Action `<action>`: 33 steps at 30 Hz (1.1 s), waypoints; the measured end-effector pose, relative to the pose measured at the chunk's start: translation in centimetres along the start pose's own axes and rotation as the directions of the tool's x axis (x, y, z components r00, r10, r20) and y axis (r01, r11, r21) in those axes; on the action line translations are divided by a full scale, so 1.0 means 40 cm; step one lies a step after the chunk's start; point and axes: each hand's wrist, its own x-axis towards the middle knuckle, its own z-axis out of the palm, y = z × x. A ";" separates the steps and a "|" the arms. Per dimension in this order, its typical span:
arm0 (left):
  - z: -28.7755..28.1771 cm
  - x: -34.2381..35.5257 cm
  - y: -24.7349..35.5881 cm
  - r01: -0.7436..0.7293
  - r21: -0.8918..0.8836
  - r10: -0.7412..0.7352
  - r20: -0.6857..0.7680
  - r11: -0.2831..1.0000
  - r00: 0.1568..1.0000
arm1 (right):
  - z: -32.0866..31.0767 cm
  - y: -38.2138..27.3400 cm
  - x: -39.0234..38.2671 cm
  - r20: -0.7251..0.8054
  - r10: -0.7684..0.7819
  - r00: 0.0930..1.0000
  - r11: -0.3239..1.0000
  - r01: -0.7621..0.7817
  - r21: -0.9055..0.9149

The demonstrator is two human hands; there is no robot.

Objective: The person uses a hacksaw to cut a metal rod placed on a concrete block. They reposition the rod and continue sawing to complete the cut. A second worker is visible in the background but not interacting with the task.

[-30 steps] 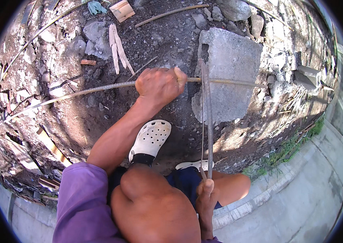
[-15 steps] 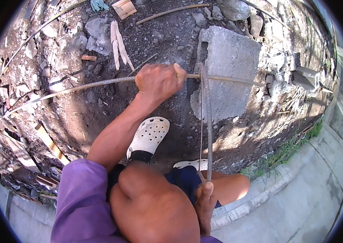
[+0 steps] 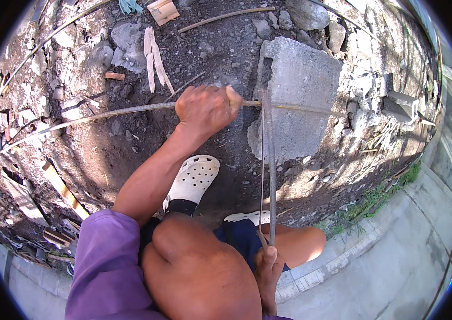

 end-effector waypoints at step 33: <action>-0.005 -0.006 0.002 0.026 -0.016 -0.025 0.032 1.000 0.999 | 0.011 -0.069 0.022 0.015 -0.081 0.997 0.994 0.080 0.070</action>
